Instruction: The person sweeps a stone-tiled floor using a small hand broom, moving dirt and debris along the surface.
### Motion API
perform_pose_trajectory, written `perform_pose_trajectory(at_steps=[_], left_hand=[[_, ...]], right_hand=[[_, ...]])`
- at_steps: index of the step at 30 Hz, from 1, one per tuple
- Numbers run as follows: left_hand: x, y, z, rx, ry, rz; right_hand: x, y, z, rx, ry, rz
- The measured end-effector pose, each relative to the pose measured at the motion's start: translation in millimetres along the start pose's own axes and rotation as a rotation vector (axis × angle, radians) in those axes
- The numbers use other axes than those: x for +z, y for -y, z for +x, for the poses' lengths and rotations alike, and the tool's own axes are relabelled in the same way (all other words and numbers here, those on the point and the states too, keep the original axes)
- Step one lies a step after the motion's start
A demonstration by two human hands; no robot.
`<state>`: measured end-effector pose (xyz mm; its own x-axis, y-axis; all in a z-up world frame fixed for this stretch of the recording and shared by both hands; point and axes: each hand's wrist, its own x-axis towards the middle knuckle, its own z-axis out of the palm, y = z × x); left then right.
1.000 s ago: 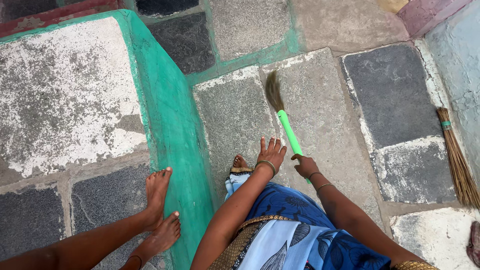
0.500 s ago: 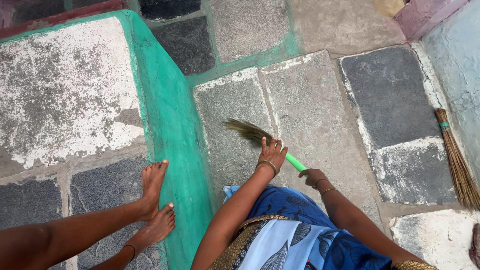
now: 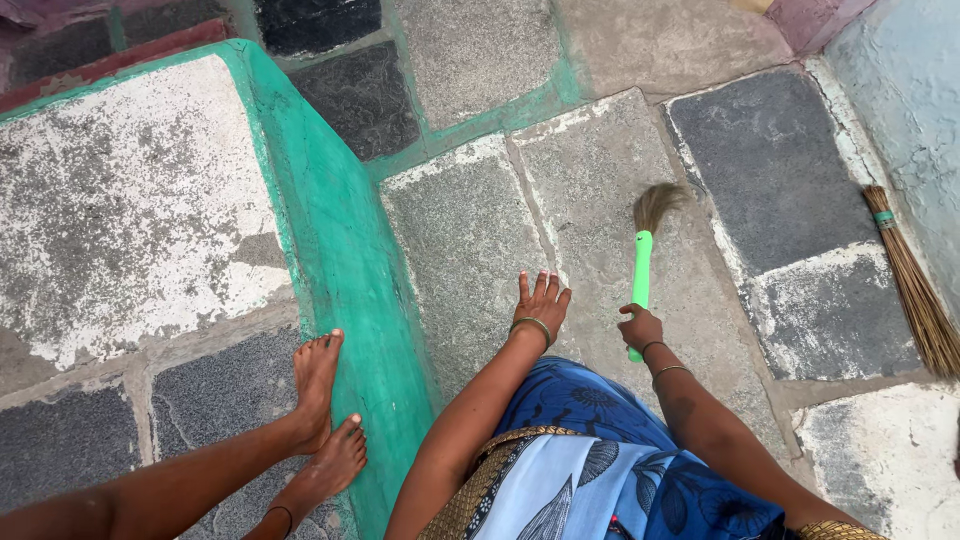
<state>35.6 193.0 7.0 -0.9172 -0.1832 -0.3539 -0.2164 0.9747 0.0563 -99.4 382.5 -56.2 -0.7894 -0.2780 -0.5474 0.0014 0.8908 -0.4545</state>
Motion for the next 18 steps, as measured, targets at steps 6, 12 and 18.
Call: perform_pose_trajectory(at_steps=[6,12,18], left_hand=[[15.9,-7.3,-0.6,0.042,-0.036,0.006],[13.4,-4.4,-16.3,0.053,-0.011,0.01],[7.6,-8.3,-32.1,0.075,0.064,-0.037]], right_hand=[[19.9,8.2,-9.0,-0.406,0.175,-0.363],[52.7,17.3,-27.3,-0.425,0.445,-0.757],[55.1,-1.9,-51.5,-0.322,0.536,-0.865]])
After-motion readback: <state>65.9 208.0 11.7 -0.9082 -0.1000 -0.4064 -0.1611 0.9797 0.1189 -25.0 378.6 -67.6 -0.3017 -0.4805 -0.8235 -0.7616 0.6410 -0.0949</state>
